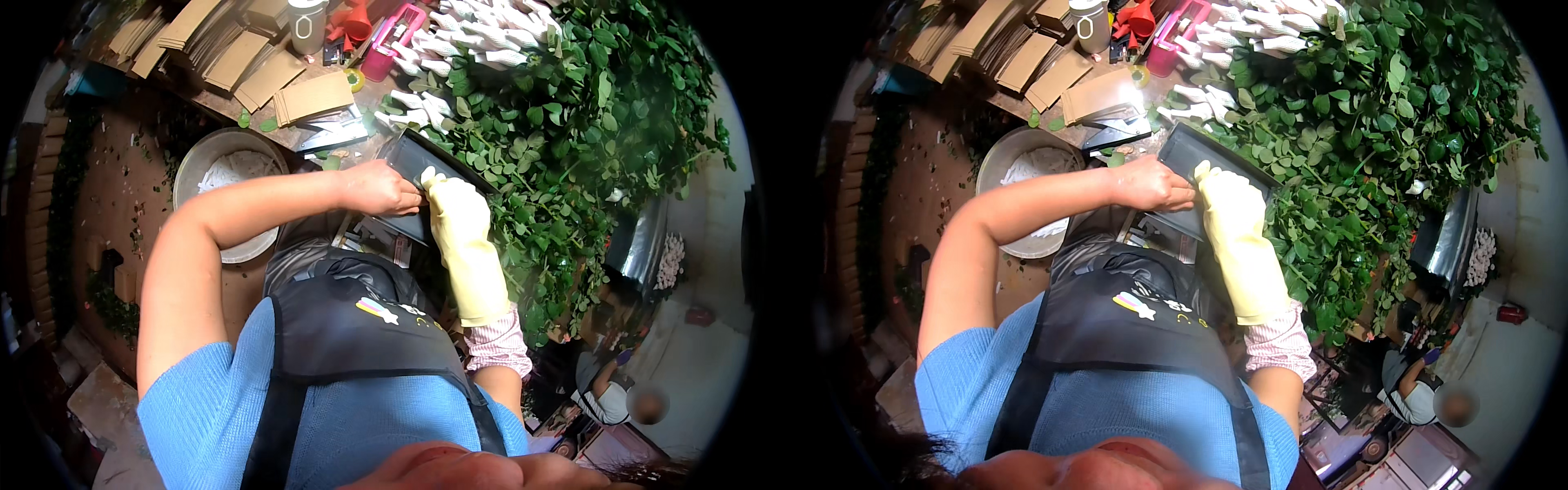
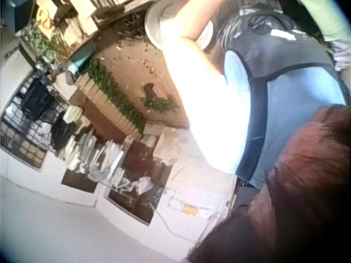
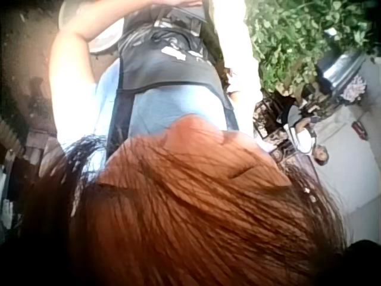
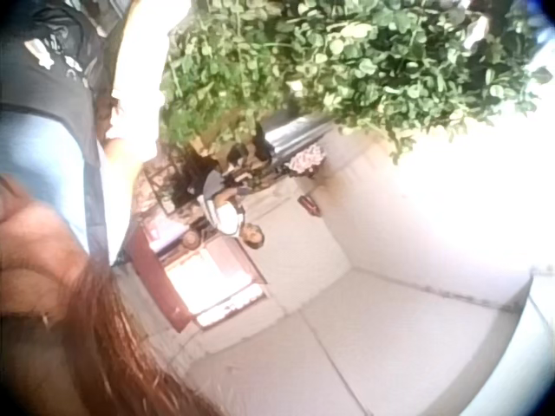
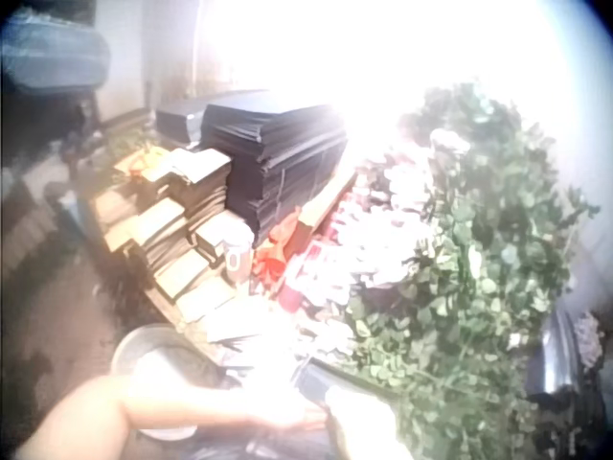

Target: The person arranges white flowers and green leaves into a black rectangular tray, using shears to trim stems and cardboard pieces to separate sections. They then secure the arrangement with yellow tape.

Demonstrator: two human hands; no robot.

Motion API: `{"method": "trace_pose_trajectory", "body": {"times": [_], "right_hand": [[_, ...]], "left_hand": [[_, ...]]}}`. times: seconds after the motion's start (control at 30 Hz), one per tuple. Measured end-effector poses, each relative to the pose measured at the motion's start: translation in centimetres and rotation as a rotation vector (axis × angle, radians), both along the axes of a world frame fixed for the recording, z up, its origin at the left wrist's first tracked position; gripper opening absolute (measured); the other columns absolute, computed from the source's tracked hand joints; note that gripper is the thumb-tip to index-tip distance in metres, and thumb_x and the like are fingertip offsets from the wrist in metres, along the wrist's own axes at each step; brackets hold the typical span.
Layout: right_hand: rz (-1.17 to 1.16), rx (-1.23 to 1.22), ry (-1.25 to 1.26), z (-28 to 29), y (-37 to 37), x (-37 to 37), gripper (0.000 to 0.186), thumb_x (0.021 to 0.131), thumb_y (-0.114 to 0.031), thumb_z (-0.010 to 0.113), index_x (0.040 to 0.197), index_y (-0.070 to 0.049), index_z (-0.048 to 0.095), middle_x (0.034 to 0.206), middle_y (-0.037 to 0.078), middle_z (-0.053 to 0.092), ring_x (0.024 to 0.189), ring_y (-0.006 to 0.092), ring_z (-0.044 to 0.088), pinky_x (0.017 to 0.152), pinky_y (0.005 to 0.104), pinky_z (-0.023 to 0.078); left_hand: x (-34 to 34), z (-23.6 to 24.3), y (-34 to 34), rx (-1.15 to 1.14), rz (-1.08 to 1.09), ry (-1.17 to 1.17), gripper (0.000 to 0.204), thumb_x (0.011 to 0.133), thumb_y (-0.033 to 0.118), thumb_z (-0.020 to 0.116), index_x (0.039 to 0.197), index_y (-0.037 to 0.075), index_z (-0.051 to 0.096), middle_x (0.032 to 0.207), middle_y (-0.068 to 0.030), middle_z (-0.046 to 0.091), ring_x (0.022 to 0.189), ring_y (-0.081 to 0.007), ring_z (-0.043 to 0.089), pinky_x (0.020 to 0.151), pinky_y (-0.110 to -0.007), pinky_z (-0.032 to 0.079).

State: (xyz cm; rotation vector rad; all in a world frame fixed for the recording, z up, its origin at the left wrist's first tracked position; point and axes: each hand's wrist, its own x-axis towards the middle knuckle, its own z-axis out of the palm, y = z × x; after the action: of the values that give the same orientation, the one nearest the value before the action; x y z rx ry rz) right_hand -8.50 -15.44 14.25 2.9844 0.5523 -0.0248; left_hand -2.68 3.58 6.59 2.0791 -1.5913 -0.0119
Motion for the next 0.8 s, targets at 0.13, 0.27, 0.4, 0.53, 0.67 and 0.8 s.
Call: {"method": "trace_pose_trajectory", "body": {"times": [0.13, 0.27, 0.4, 0.53, 0.67, 0.8], "right_hand": [[0.005, -0.095, -0.003, -0.8, 0.3, -0.4, 0.016, 0.1, -0.015, 0.055, 0.111, -0.01, 0.065, 0.082, 0.008, 0.07, 0.075, 0.0279, 0.072, 0.062, 0.0405, 0.057], [-0.062, -0.213, 0.095, -0.3, 1.6, -0.3, 0.018, 0.097, -0.014, 0.055, 0.11, -0.005, 0.065, 0.081, 0.007, 0.067, 0.07, 0.0208, 0.07, 0.054, 0.0369, 0.055], [0.04, -0.28, -0.171, -1.4, 1.8, -1.4, 0.024, 0.092, -0.012, 0.06, 0.113, -0.005, 0.065, 0.08, 0.001, 0.062, 0.068, 0.0128, 0.067, 0.05, 0.0306, 0.052], [0.069, -0.274, -0.213, -1.4, 1.8, -1.4, 0.022, 0.093, -0.012, 0.061, 0.114, -0.007, 0.065, 0.078, 0.001, 0.061, 0.062, 0.0142, 0.063, 0.049, 0.0313, 0.049], [0.058, -0.226, -0.224, -1.4, 1.6, -1.4, 0.019, 0.094, -0.012, 0.062, 0.113, -0.007, 0.064, 0.077, 0.002, 0.06, 0.059, 0.0162, 0.061, 0.048, 0.0326, 0.048], [0.092, -0.243, -0.212, -1.4, 1.5, -1.3, 0.027, 0.089, -0.009, 0.062, 0.116, -0.003, 0.064, 0.079, 0.002, 0.061, 0.067, 0.0131, 0.065, 0.048, 0.0301, 0.049]], "left_hand": [[-1.4, -1.1, 1.4, -0.494, 0.332, -0.214, 0.014, 0.093, 0.026, 0.071, 0.092, 0.012, 0.069, 0.087, -0.0042, 0.066, 0.087, -0.0255, 0.065, 0.074, -0.04, 0.048], [-2.7, -4.9, 6.1, -0.297, 1.015, 0.143, 0.023, 0.089, 0.018, 0.072, 0.109, 0.007, 0.067, 0.112, -0.0115, 0.064, 0.115, -0.0339, 0.056, 0.09, -0.044, 0.043], [1.2, -9.9, 9.2, 0.095, 1.015, -0.182, 0.048, 0.086, 0.009, 0.065, 0.131, -0.004, 0.056, 0.109, -0.0164, 0.061, 0.111, -0.0372, 0.057, 0.097, -0.044, 0.046], [4.2, -10.2, 10.0, 0.435, 0.805, 0.027, 0.057, 0.079, 0.017, 0.072, 0.129, -0.004, 0.054, 0.112, -0.0208, 0.061, 0.106, -0.0399, 0.062, 0.095, -0.047, 0.051], [5.0, -5.4, 8.5, 0.531, 0.736, 0.58, 0.061, 0.076, 0.026, 0.074, 0.125, -0.006, 0.056, 0.113, -0.0264, 0.064, 0.109, -0.0411, 0.064, 0.093, -0.046, 0.052], [1.7, -3.9, 9.1, 0.101, 0.689, 1.149, 0.055, 0.08, 0.016, 0.068, 0.131, -0.001, 0.054, 0.115, -0.0265, 0.068, 0.11, -0.0421, 0.066, 0.097, -0.043, 0.051]]}}
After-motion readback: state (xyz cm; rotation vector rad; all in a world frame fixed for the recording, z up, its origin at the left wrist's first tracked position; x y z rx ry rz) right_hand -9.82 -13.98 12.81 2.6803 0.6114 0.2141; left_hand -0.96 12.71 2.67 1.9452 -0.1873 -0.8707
